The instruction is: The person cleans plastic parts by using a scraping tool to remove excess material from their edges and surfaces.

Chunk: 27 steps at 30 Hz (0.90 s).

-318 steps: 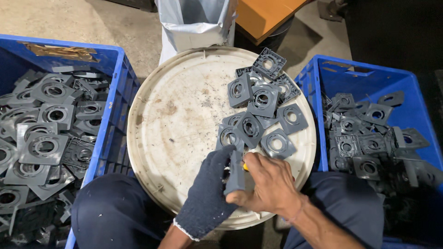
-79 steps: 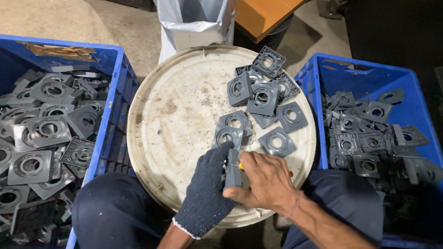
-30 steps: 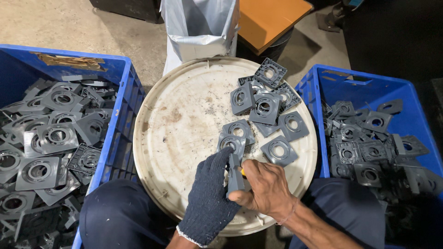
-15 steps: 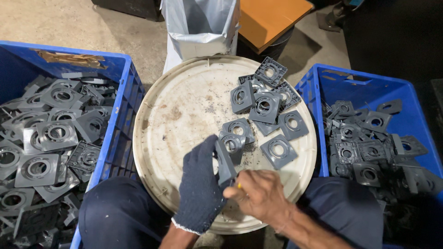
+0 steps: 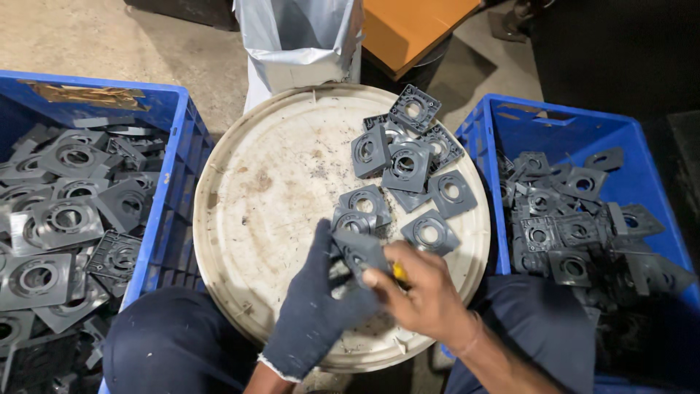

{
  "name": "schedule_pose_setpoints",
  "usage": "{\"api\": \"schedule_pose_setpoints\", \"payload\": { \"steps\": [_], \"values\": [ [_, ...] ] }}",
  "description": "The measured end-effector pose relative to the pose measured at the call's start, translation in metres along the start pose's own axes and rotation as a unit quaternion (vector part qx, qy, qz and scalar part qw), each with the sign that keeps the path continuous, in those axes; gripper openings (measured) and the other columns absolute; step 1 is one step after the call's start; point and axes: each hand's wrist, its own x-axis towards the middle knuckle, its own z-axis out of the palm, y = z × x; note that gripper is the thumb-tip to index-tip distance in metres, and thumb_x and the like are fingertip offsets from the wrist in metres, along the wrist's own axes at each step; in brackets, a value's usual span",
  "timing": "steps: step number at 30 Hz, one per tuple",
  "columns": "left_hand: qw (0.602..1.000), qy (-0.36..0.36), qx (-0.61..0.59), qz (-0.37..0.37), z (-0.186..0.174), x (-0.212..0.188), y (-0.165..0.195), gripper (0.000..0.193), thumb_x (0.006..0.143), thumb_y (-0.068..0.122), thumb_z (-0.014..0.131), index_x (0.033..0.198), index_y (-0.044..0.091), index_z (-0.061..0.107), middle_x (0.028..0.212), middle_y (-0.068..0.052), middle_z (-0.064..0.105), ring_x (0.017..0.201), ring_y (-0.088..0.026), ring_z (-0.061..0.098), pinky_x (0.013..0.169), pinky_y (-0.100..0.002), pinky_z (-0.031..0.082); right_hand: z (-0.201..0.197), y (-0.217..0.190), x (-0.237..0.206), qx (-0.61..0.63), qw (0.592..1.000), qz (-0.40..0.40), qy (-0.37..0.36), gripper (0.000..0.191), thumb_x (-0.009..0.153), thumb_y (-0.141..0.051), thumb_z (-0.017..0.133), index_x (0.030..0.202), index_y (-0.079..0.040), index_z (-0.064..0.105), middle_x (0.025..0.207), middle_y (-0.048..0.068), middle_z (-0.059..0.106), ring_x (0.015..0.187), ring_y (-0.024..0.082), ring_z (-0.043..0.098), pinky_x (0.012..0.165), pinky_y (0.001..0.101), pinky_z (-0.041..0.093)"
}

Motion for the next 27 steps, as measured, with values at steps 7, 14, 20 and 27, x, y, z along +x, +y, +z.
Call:
{"api": "schedule_pose_setpoints", "payload": {
  "steps": [7,14,20,27],
  "values": [
    [0.900,-0.117,-0.331,-0.260,-0.011,-0.014,0.001,0.099,0.083,0.029,0.076,0.168,0.010,0.029,0.128,-0.019,0.061,0.101,-0.024,0.063,0.086,-0.036,0.056,-0.013,-0.028,0.004,-0.096,0.979,-0.130,-0.122,0.049,0.090,-0.040,0.072,0.115,0.002,0.070,0.083,0.011,0.062,0.066,0.022,0.059,0.057,0.0366,0.047],
    [0.988,-0.125,-0.082,-0.042,-0.011,-0.004,0.021,0.113,0.062,0.031,0.092,0.155,0.008,0.032,0.142,-0.010,0.057,0.123,-0.019,0.063,0.100,-0.035,0.056,-0.030,-0.018,0.014,-0.025,0.997,0.015,-0.067,0.025,0.100,-0.016,0.057,0.109,0.003,0.070,0.082,0.013,0.066,0.069,0.024,0.064,0.068,0.0392,0.049],
    [0.984,-0.126,0.101,0.078,-0.008,-0.002,0.024,0.115,0.053,0.048,0.098,0.147,0.005,0.046,0.142,-0.015,0.056,0.130,-0.028,0.059,0.105,-0.040,0.052,-0.018,-0.009,0.012,-0.039,0.997,-0.004,-0.065,0.019,0.100,-0.014,0.061,0.102,0.002,0.071,0.080,0.012,0.067,0.064,0.023,0.065,0.059,0.0356,0.050],
    [0.959,-0.086,0.192,0.192,-0.017,-0.001,0.022,0.114,0.048,0.049,0.099,0.141,0.004,0.052,0.136,-0.016,0.060,0.127,-0.036,0.056,0.106,-0.045,0.047,-0.012,-0.015,-0.005,-0.067,0.993,-0.035,-0.090,0.013,0.095,-0.009,0.065,0.099,0.002,0.072,0.074,0.011,0.064,0.057,0.025,0.062,0.053,0.0380,0.047]
  ]
}}
